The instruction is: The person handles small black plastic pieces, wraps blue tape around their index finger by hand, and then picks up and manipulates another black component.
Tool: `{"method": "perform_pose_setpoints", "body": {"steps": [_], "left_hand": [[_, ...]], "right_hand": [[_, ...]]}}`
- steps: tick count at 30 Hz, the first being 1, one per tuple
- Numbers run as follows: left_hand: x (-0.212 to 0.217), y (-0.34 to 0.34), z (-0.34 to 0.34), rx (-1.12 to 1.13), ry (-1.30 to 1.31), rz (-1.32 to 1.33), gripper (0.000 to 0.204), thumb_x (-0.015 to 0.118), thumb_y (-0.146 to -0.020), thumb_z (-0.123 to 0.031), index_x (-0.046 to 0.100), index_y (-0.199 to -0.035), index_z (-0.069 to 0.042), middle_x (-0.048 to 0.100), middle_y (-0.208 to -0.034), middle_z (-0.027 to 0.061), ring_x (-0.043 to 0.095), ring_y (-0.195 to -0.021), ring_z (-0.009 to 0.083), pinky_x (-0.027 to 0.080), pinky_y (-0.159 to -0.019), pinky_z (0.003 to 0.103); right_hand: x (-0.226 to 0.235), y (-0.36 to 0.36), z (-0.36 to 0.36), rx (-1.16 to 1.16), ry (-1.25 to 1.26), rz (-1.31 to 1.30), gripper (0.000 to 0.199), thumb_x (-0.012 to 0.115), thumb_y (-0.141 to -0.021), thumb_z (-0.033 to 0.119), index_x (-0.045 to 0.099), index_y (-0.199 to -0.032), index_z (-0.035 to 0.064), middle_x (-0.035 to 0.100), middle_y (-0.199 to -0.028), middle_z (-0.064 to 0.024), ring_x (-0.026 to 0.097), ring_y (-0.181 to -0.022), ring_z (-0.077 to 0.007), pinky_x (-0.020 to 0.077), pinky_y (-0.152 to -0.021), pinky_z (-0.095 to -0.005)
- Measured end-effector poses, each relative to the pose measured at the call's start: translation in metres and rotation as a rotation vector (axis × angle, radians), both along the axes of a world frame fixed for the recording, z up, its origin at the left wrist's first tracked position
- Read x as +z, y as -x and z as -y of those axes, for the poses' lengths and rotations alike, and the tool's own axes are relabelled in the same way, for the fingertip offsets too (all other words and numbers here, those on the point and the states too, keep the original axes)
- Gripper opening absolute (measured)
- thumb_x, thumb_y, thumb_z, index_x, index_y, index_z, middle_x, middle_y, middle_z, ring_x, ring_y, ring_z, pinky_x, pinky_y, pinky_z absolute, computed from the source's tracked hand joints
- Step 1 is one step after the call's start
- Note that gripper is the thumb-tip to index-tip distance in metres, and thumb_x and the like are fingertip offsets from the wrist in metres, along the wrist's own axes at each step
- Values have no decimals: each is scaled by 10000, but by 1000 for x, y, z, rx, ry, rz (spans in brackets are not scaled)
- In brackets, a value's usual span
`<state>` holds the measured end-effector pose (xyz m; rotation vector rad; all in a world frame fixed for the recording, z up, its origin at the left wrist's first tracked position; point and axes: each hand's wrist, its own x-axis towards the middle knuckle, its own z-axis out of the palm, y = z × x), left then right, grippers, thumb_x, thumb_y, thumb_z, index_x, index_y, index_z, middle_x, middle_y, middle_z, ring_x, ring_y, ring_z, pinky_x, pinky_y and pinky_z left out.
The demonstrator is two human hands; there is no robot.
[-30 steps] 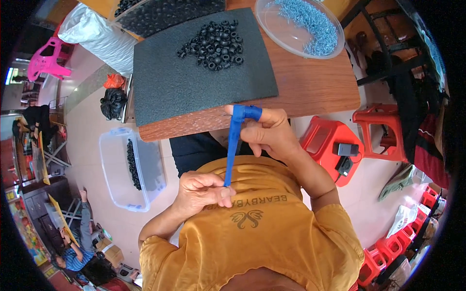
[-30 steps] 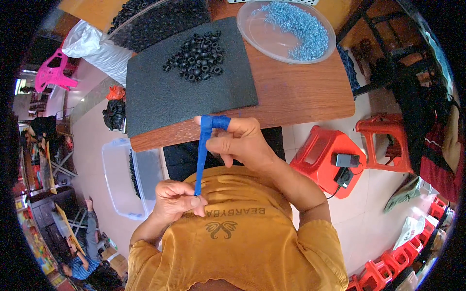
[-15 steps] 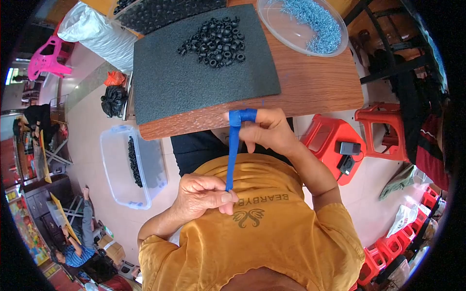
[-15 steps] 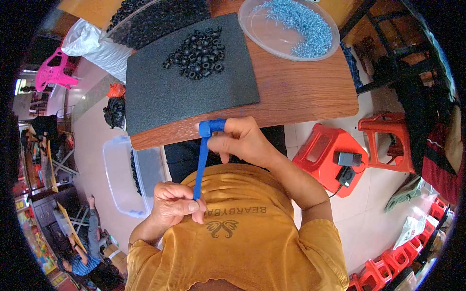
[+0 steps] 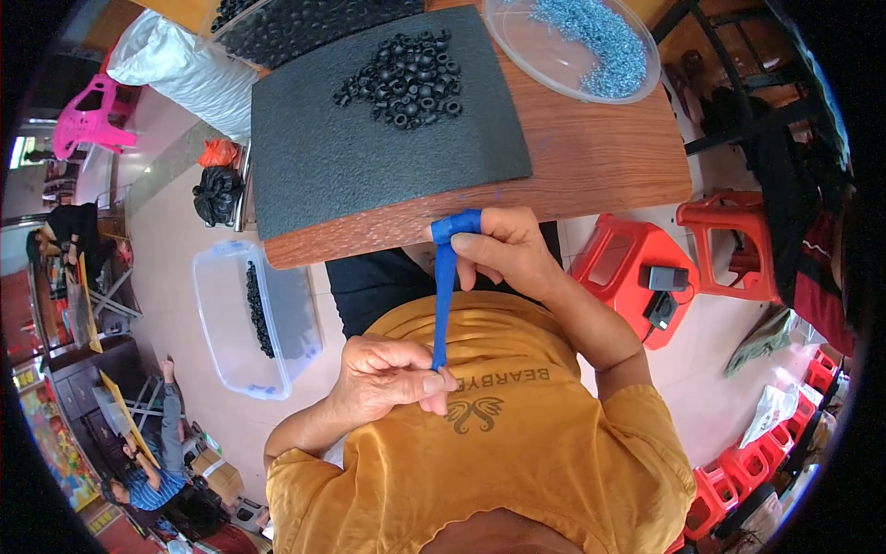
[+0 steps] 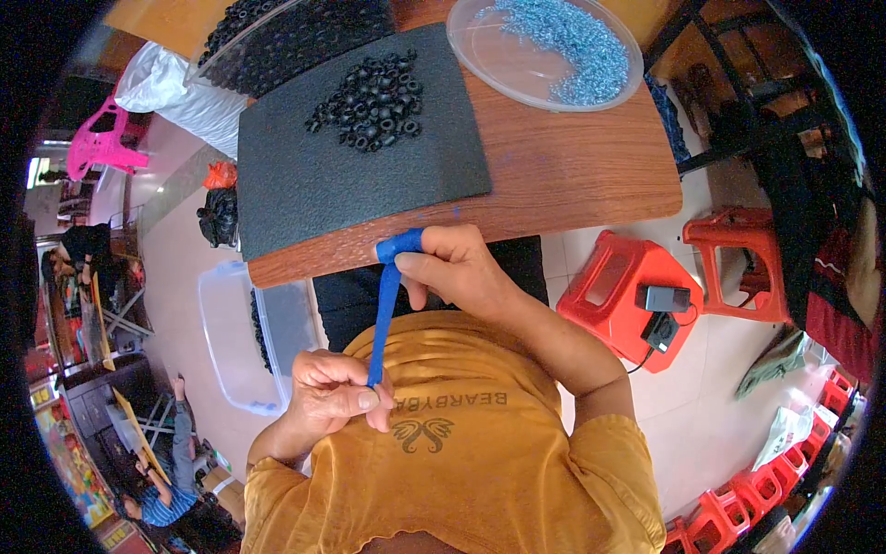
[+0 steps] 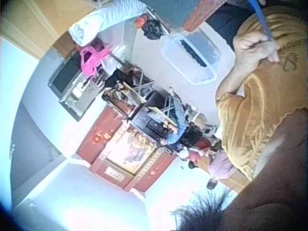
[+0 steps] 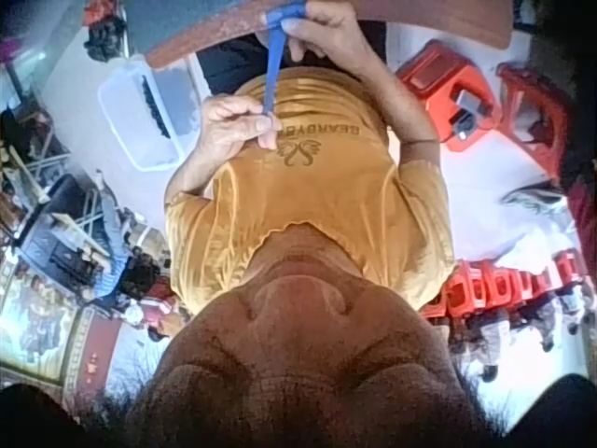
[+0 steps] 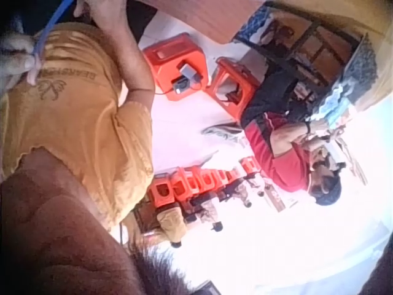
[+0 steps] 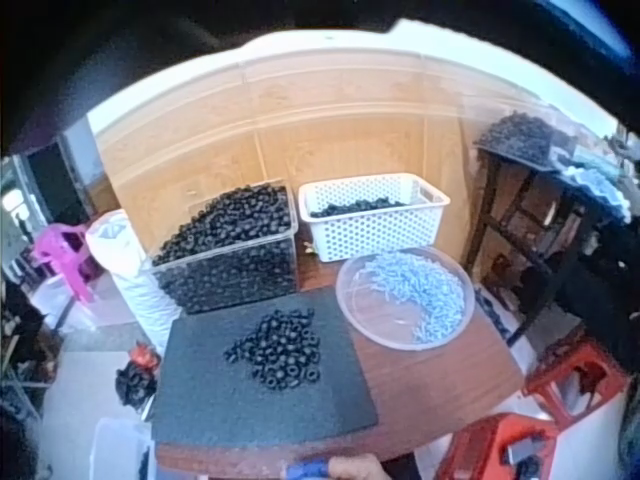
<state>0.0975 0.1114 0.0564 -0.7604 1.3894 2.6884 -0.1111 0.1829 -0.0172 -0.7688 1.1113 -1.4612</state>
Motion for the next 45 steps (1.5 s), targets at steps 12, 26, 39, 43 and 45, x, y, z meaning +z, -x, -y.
{"method": "perform_pose_setpoints", "body": {"steps": [12, 26, 39, 43, 45], "left_hand": [[6, -6, 5, 207, -189, -91, 83, 610, -775, 65, 615, -835, 123, 637, -788, 219, 641, -596, 233, 554, -553, 334], [5, -1, 2, 67, -15, -33, 91, 611, -790, 54, 625, -854, 118, 641, -740, 179, 642, -615, 202, 540, -554, 270], [7, 5, 10, 44, 61, -134, 87, 606, -777, 79, 608, -839, 139, 640, -763, 202, 645, -611, 218, 548, -550, 286], [15, 6, 12, 143, -8, -137, 96, 609, -771, 71, 601, -833, 144, 636, -769, 218, 644, -598, 248, 552, -524, 322], [20, 7, 15, 181, -28, -136, 104, 611, -771, 62, 600, -833, 144, 634, -768, 223, 642, -591, 257, 552, -516, 333]], "right_hand": [[-9, -9, -1, 16, 78, -302, 305, 650, -783, 58, 602, -1077, -11, 643, -758, -39, 563, -628, -77, 451, -580, -206], [3, -16, 1, -192, -58, -6, 224, 634, -831, 206, 653, -691, 32, 567, -570, 16, 440, -456, -20, 328, -388, -181], [-7, -15, 3, -37, -16, 5, 188, 577, -869, 199, 665, -906, 37, 580, -657, 10, 466, -508, -36, 373, -439, -195], [1, -7, 0, 76, -21, -43, 227, 595, -860, 194, 641, -1015, 35, 621, -756, -4, 491, -560, -41, 402, -490, -197], [-3, -8, -2, 81, -11, -49, 239, 621, -839, 179, 635, -1030, 35, 631, -782, -13, 505, -594, -47, 417, -523, -204]]}}
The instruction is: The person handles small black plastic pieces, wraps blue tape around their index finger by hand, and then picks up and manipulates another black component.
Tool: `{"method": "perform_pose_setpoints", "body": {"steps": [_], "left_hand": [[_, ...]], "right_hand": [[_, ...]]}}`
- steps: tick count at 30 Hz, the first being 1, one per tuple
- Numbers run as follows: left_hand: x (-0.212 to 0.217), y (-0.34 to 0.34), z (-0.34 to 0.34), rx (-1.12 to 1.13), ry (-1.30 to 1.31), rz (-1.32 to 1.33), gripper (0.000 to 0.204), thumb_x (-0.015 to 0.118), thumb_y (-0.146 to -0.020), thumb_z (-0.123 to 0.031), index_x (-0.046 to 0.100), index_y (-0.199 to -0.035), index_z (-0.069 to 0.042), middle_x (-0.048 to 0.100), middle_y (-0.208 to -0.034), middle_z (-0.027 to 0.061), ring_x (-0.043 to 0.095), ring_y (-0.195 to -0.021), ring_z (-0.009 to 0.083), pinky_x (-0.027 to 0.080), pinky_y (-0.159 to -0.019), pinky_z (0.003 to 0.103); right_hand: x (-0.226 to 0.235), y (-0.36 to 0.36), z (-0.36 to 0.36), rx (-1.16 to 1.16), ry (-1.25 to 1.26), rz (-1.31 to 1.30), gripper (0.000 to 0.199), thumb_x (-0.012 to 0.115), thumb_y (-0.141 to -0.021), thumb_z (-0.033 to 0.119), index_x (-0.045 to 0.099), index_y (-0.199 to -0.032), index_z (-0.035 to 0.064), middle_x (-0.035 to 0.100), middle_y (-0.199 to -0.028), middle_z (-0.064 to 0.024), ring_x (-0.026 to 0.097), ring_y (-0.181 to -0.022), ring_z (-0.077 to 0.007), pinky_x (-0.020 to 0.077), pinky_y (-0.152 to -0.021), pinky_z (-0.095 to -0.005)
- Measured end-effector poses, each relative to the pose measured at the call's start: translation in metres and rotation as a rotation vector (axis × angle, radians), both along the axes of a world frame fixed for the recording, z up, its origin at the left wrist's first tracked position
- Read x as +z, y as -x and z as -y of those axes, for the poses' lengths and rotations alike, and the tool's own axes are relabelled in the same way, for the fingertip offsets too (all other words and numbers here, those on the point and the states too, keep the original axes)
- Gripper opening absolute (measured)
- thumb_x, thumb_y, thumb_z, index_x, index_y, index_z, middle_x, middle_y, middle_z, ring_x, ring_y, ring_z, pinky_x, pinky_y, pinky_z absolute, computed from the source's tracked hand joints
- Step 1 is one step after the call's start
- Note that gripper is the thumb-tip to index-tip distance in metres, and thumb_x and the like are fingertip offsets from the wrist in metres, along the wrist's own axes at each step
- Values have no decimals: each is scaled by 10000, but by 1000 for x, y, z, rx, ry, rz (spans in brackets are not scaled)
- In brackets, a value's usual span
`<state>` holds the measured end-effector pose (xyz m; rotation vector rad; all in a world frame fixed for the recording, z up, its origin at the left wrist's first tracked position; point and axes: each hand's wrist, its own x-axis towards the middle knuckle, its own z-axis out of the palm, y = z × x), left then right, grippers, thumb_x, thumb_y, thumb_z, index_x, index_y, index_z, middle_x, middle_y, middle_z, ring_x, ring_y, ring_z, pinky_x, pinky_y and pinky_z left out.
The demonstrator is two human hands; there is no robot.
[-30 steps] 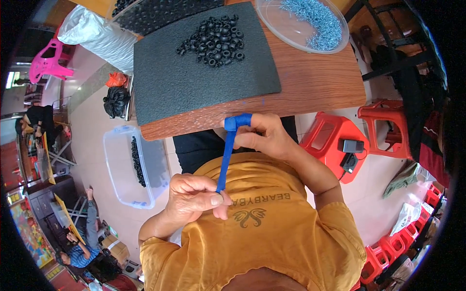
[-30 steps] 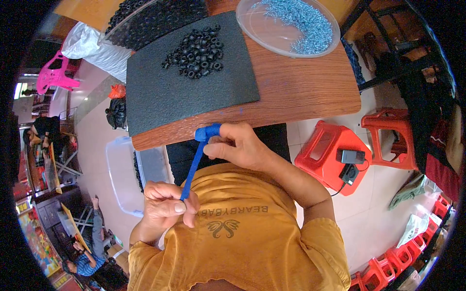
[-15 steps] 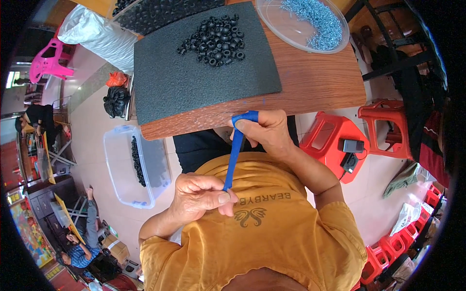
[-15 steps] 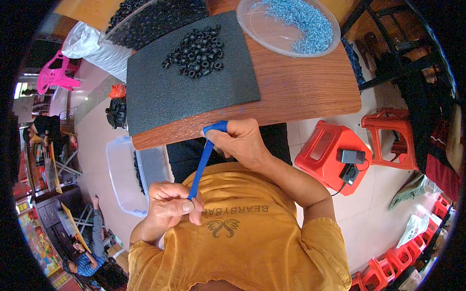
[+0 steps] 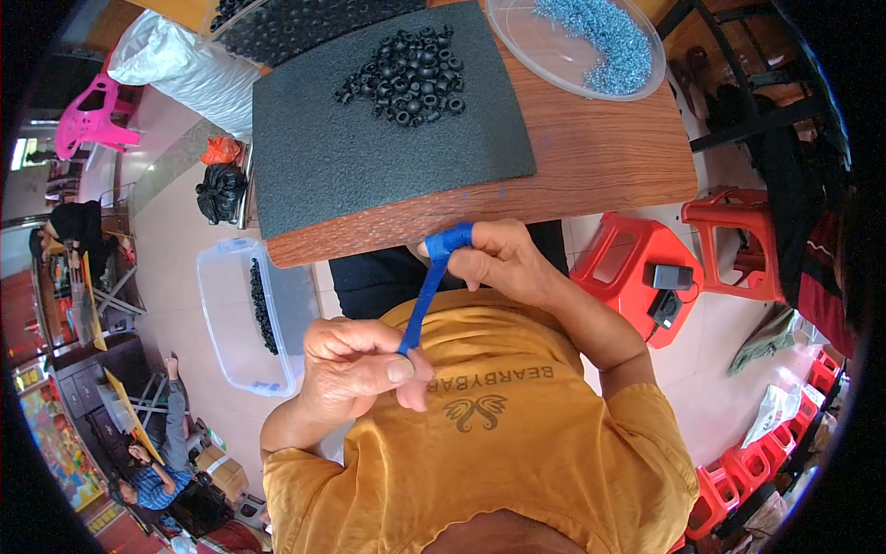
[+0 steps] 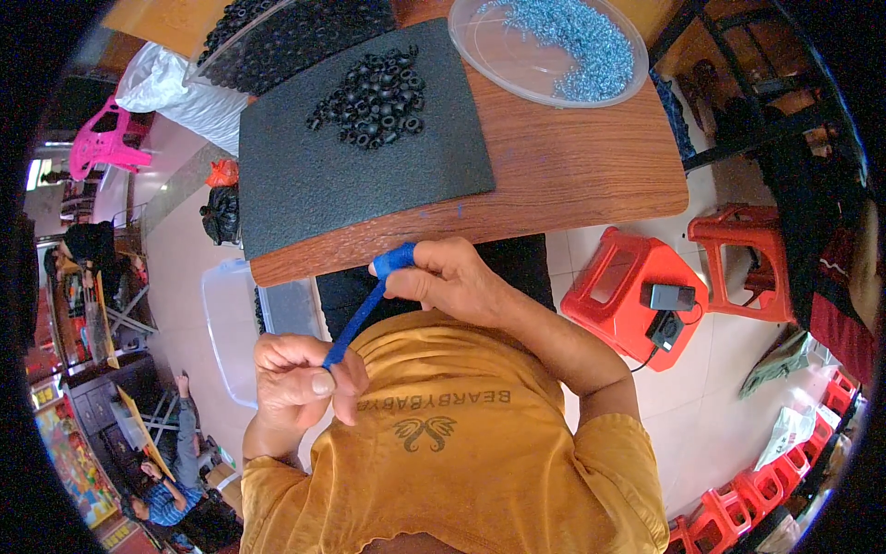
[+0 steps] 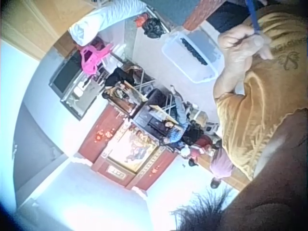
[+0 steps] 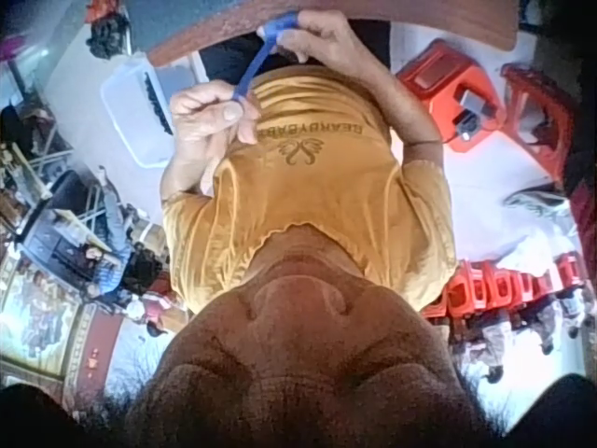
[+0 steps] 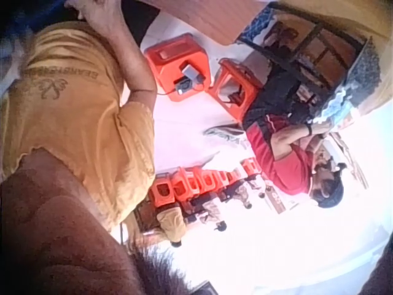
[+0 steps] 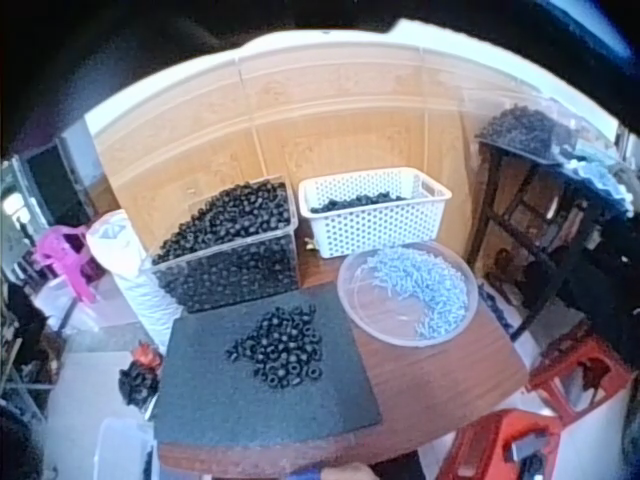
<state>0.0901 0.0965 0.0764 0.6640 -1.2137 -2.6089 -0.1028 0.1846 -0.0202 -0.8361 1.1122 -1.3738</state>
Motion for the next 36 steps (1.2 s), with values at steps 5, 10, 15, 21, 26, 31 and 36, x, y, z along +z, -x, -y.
{"method": "perform_pose_setpoints", "body": {"steps": [5, 10, 15, 21, 26, 31, 36], "left_hand": [[8, 5, 8, 51, -49, 37, 126, 596, -775, 12, 596, -799, 136, 621, -716, 219, 624, -536, 257, 536, -490, 336], [12, 15, 16, 91, -19, 45, 161, 600, -770, -34, 591, -766, 127, 613, -680, 219, 597, -490, 259, 497, -443, 330], [14, 32, 29, 164, 12, 87, 176, 609, -780, -77, 600, -766, 98, 614, -666, 189, 566, -454, 243, 454, -440, 305], [10, 54, 48, 150, 69, 158, 210, 606, -787, -152, 628, -771, 56, 594, -559, 138, 563, -444, 196, 450, -431, 253], [-3, 65, 63, 158, 55, 209, 231, 630, -766, -179, 639, -761, 52, 596, -564, 137, 561, -440, 181, 447, -413, 226], [-15, 70, 64, 160, 11, 261, 228, 632, -771, -172, 639, -753, 55, 595, -561, 137, 550, -424, 180, 432, -399, 235], [-27, 62, 78, 122, -36, 314, 194, 632, -769, -131, 629, -717, 55, 588, -549, 135, 533, -402, 162, 399, -375, 239]], "right_hand": [[-5, -2, 1, 10, 73, -157, 306, 696, -768, 137, 625, -1048, 35, 652, -844, -36, 568, -723, -73, 462, -639, -231], [-14, -6, 4, -65, 226, -275, 270, 707, -748, 134, 636, -984, 23, 666, -810, -58, 628, -776, -114, 486, -687, -246], [-18, -9, 6, -92, 266, -319, 204, 691, -761, 138, 645, -921, 21, 655, -760, -67, 630, -714, -134, 480, -640, -258], [-22, -11, 6, -84, 304, -382, 126, 678, -762, 114, 649, -840, 20, 640, -736, -85, 627, -678, -171, 468, -603, -283], [-15, -13, 5, -100, 353, -446, 95, 673, -758, 80, 655, -827, 18, 645, -734, -91, 632, -651, -196, 470, -577, -286], [-4, -14, -3, -66, 437, -380, 94, 684, -744, 57, 646, -786, -17, 600, -657, -105, 592, -552, -217, 403, -462, -301], [3, -13, -13, -1, 464, -257, 98, 689, -732, 34, 637, -764, -42, 620, -692, -136, 612, -590, -238, 445, -501, -307]]}}
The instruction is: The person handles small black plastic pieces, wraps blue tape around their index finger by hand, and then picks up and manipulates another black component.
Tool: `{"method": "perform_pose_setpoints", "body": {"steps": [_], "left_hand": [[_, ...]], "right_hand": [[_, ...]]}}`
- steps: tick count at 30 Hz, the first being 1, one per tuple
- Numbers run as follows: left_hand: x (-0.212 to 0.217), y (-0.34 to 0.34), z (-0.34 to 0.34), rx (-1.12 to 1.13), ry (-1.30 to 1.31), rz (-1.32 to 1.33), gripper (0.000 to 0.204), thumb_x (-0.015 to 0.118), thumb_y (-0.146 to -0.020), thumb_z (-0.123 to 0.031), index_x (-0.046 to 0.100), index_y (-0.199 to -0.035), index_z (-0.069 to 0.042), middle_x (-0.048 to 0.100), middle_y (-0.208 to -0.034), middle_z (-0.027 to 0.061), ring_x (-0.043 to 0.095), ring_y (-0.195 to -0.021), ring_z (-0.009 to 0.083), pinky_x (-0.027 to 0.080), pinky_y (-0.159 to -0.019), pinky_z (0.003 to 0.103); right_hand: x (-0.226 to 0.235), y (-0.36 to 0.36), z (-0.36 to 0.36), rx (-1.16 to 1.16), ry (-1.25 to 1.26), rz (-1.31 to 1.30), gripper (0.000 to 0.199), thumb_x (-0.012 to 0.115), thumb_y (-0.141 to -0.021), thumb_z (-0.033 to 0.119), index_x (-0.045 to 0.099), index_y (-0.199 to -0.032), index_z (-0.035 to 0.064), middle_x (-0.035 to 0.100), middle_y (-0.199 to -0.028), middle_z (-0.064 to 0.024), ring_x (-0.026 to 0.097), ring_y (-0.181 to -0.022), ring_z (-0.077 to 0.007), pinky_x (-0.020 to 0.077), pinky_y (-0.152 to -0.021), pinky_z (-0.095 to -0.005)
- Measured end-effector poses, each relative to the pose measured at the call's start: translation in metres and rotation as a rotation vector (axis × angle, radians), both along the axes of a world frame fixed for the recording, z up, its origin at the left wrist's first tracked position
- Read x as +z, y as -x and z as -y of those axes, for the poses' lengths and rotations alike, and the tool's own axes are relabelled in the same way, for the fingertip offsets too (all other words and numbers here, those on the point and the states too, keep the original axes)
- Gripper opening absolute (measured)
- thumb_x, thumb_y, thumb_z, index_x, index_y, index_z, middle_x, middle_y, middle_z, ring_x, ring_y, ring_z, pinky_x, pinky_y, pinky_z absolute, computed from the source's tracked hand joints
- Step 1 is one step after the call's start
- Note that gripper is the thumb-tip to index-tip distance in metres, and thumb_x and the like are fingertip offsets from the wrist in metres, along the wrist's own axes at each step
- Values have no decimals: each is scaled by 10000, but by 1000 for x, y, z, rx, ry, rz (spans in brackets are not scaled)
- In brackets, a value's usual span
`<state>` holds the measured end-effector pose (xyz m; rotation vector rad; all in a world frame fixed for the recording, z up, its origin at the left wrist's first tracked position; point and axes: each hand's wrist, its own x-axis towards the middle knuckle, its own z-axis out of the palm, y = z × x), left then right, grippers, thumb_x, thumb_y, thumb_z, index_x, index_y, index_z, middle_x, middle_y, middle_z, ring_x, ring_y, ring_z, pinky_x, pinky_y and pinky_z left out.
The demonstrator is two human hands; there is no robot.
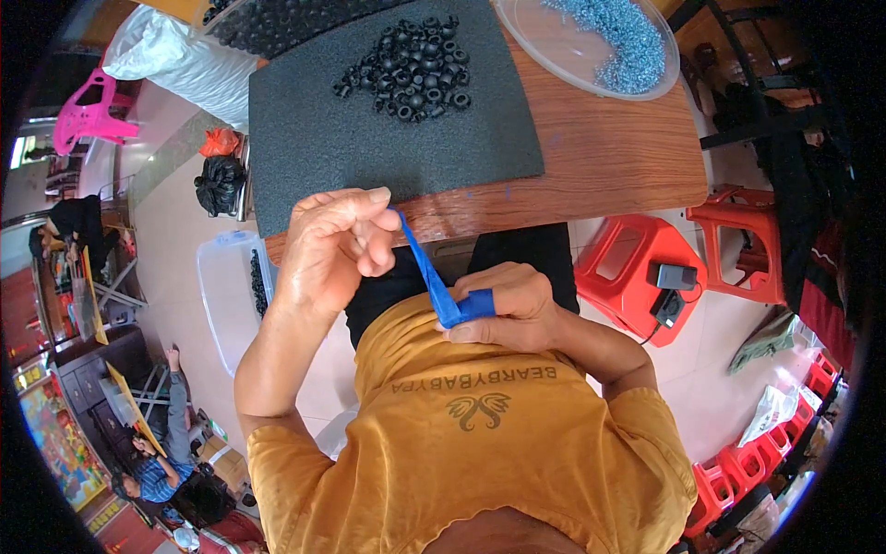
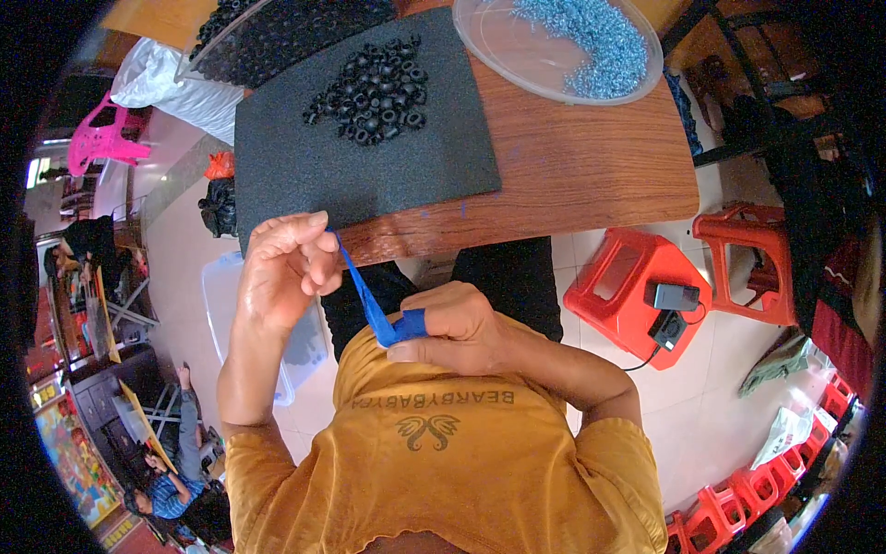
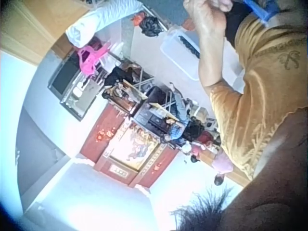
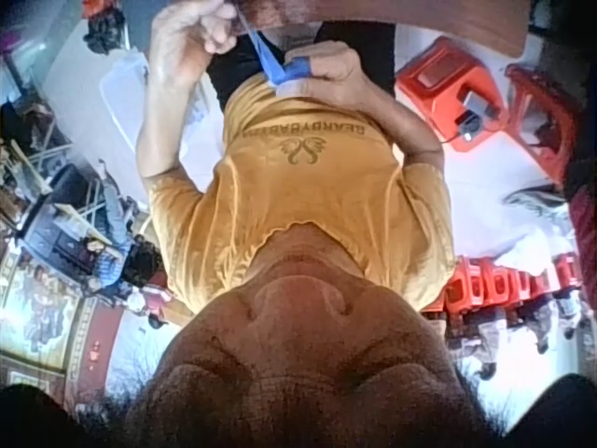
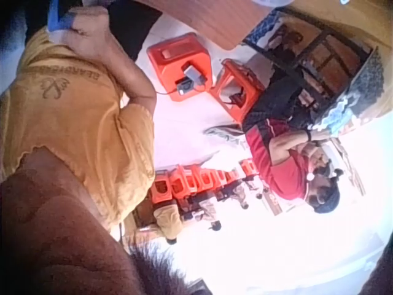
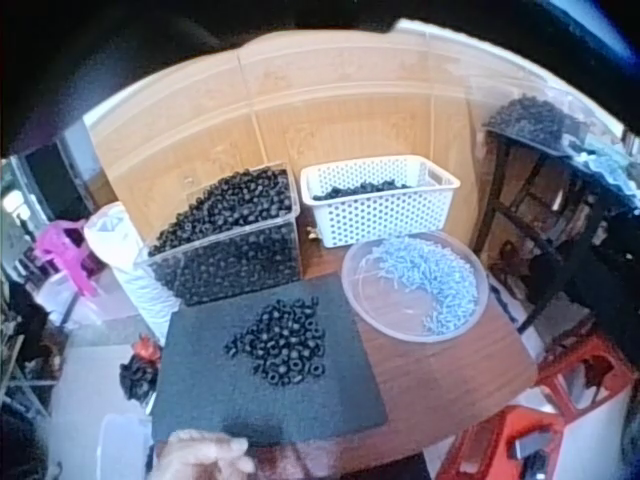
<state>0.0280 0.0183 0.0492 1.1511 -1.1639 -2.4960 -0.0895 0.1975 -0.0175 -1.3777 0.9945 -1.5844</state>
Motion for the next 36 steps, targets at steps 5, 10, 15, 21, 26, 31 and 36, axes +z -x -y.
{"method": "perform_pose_setpoints", "body": {"steps": [5, 10, 15, 21, 26, 31, 36], "left_hand": [[-8, -6, 1, -58, 114, 46, 152, 638, -759, -91, 617, -691, 43, 590, -558, 113, 526, -401, 135, 381, -369, 227], [-5, -6, -6, -127, 313, 165, 123, 623, -774, -76, 621, -704, 25, 610, -612, 84, 538, -438, 116, 386, -394, 208], [-9, -11, -7, -213, 450, 99, 122, 609, -786, -73, 626, -709, 20, 597, -597, 67, 527, -461, 85, 388, -420, 194], [-10, -4, -16, -297, 616, 244, 99, 576, -725, -27, 609, -641, 14, 554, -519, 41, 498, -418, 68, 360, -382, 176], [-25, 2, -30, -413, 657, 244, 123, 560, -746, -73, 627, -682, 8, 561, -539, 31, 502, -450, 53, 366, -411, 173], [-30, -9, -21, -185, 553, 253, 299, 569, -870, -229, 622, -749, 40, 564, -557, 64, 491, -454, 100, 357, -408, 208], [-20, -27, -35, -28, 685, 230, 266, 574, -871, -207, 603, -915, 54, 593, -656, 79, 540, -578, 104, 408, -514, 202]], "right_hand": [[1, -2, -5, 38, -42, 113, 84, 689, -720, 7, 633, -741, -52, 637, -722, -157, 626, -631, -258, 481, -560, -322], [3, -3, -7, 42, -25, 212, 86, 695, -697, -9, 636, -725, -66, 637, -715, -166, 629, -648, -259, 485, -590, -338], [8, 1, -12, 83, -85, 292, 96, 706, -676, -14, 650, -728, -73, 641, -710, -184, 632, -626, -258, 480, -577, -330], [12, 3, -14, 175, -108, 355, 115, 716, -669, 7, 659, -730, -72, 641, -693, -189, 627, -587, -265, 468, -545, -317], [12, 4, -17, 169, -85, 336, 133, 720, -667, 33, 665, -734, -68, 643, -701, -191, 627, -585, -269, 467, -542, -318], [9, 6, -24, 134, -110, 427, 159, 743, -637, 44, 679, -746, -52, 653, -720, -190, 631, -588, -256, 469, -538, -308], [6, 7, -24, 114, -117, 389, 163, 750, -628, 51, 682, -742, -42, 659, -723, -175, 637, -600, -246, 477, -550, -303]]}}
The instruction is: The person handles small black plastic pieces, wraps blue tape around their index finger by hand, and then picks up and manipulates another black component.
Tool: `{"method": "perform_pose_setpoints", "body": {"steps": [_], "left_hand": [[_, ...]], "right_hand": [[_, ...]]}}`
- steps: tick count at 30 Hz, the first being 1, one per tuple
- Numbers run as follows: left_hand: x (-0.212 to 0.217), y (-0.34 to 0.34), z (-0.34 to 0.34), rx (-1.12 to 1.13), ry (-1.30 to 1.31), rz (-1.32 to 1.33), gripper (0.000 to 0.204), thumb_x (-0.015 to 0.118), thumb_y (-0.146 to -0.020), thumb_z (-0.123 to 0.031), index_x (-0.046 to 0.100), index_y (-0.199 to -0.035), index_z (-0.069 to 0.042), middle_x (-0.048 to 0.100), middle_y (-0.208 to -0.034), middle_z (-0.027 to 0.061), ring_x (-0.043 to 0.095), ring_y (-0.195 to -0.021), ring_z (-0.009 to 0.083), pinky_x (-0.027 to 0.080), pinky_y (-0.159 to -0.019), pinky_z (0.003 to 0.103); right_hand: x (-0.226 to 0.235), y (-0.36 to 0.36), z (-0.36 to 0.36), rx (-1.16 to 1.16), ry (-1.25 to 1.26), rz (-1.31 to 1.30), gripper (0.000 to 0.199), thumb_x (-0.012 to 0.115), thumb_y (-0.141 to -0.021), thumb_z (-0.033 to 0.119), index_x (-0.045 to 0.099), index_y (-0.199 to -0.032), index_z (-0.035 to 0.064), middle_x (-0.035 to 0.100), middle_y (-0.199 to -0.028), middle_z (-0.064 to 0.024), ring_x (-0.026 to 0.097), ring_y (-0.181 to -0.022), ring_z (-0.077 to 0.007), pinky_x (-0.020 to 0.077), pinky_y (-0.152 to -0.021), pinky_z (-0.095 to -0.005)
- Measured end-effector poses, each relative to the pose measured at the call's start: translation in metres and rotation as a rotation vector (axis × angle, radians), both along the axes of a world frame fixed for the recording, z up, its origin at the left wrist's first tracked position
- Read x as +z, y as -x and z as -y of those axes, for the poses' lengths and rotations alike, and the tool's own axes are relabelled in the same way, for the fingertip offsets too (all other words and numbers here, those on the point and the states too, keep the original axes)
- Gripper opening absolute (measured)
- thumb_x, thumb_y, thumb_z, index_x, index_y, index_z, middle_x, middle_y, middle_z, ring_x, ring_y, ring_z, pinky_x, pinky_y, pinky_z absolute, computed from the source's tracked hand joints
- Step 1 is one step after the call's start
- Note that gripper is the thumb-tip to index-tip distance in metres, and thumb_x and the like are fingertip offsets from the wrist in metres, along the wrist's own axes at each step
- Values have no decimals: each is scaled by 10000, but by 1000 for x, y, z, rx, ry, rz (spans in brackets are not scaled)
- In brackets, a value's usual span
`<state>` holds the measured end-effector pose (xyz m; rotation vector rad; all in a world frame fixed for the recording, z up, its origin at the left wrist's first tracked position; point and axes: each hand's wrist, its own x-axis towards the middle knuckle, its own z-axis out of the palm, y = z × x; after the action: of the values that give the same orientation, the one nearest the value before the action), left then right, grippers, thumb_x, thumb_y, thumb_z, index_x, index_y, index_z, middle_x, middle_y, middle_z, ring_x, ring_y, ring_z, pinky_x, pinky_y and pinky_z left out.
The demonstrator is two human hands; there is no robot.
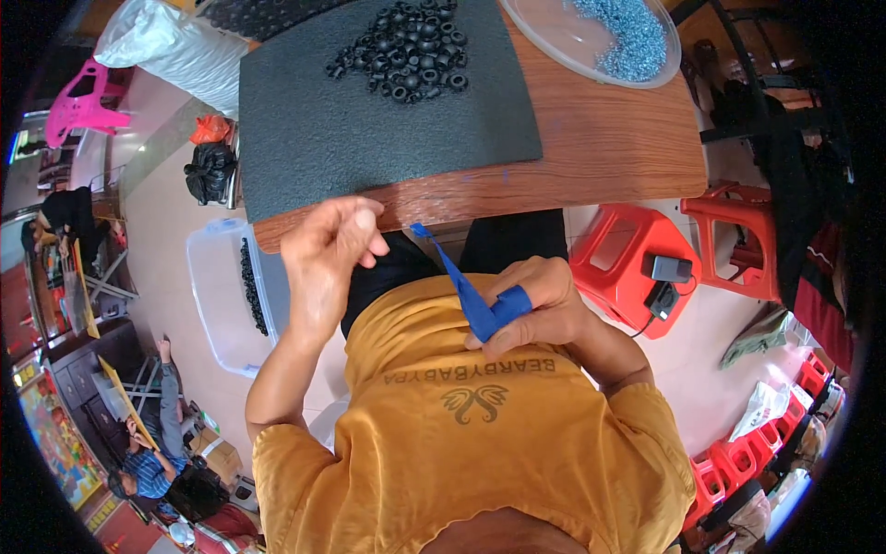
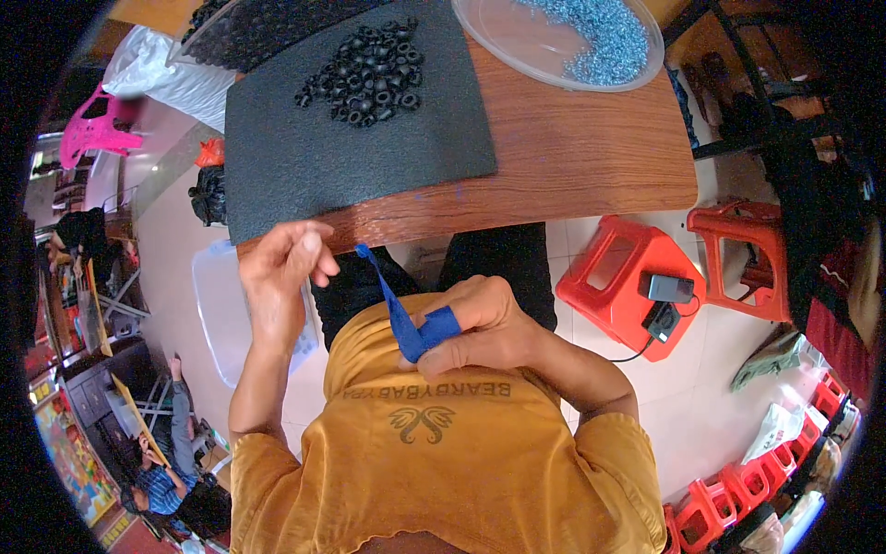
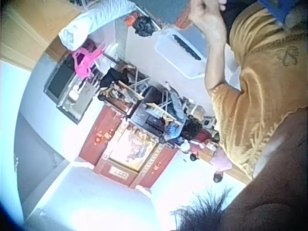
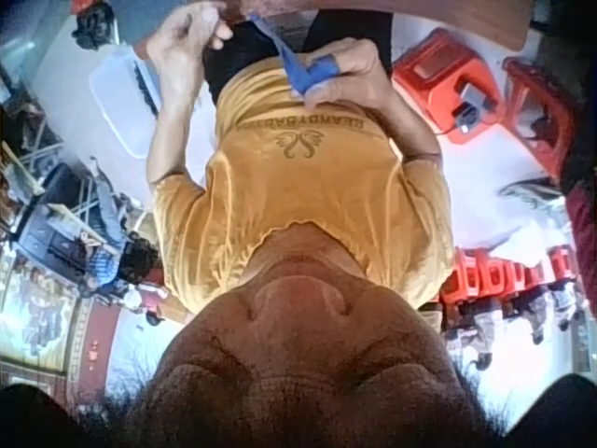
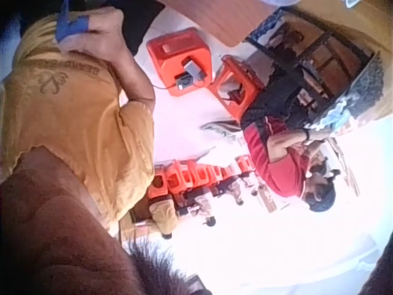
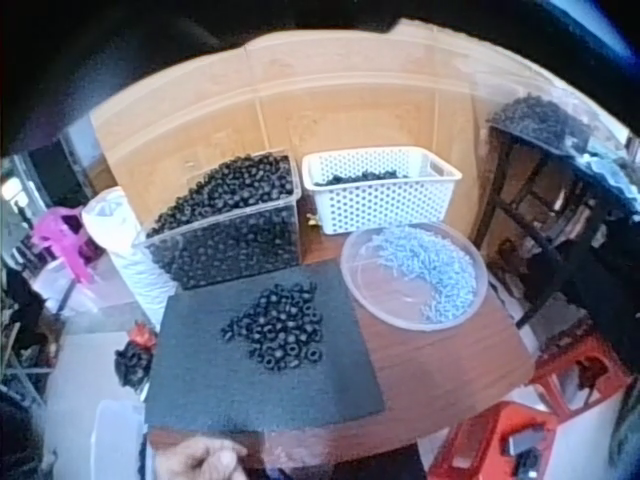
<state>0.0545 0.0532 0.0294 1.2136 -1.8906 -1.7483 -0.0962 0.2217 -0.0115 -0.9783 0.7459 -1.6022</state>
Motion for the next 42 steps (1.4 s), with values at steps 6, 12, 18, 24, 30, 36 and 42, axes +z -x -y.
{"method": "perform_pose_setpoints", "body": {"steps": [6, 12, 18, 24, 30, 36, 42], "left_hand": [[25, 0, -22, -538, 903, -225, 233, 718, -634, -54, 662, -856, -12, 622, -836, 113, 579, -705, 237, 448, -613, 324], [7, 0, -23, -680, 1114, -354, 328, 658, -520, -113, 665, -836, -25, 584, -940, 79, 544, -797, 214, 432, -660, 327], [10, -7, -23, -680, 1344, -339, 329, 651, -503, -124, 646, -818, -30, 605, -899, 121, 556, -780, 213, 404, -646, 312], [2, -9, -20, -638, 1495, -333, 355, 663, -487, -111, 643, -831, -24, 608, -896, 144, 558, -784, 231, 386, -628, 321], [1, -6, -17, -627, 1479, -264, 339, 700, -473, -110, 648, -802, -46, 593, -906, 135, 555, -784, 241, 392, -638, 338], [-2, -6, -18, -577, 1437, -237, 311, 725, -473, -110, 654, -774, -81, 587, -910, 120, 545, -789, 244, 399, -649, 361], [0, -9, -17, -626, 1387, -186, 290, 722, -511, -89, 654, -793, -93, 588, -929, 108, 541, -793, 238, 398, -665, 358]], "right_hand": [[2, 2, 5, 55, -39, -42, 156, 749, -627, 56, 685, -739, -32, 664, -728, -162, 643, -629, -253, 482, -586, -312], [5, -2, 7, 58, -9, 8, 150, 732, -665, 47, 679, -776, -39, 658, -734, -142, 642, -677, -228, 481, -629, -304], [5, -2, 7, 104, -24, -8, 148, 730, -660, 43, 674, -767, -43, 656, -737, -145, 640, -675, -226, 476, -614, -303], [6, -3, 8, 128, -108, -9, 169, 744, -619, 44, 681, -746, -48, 654, -730, -184, 639, -637, -263, 476, -585, -321], [7, -4, 8, 125, -161, 17, 171, 741, -634, 47, 686, -767, -46, 656, -733, -178, 639, -644, -246, 476, -591, -313], [4, -4, 6, 139, -209, 59, 168, 745, -638, 35, 687, -775, -43, 660, -737, -169, 639, -642, -230, 472, -584, -299], [3, -4, 5, 156, -262, 117, 209, 774, -588, 18, 684, -766, -47, 661, -722, -157, 631, -628, -197, 459, -556, -278]]}}
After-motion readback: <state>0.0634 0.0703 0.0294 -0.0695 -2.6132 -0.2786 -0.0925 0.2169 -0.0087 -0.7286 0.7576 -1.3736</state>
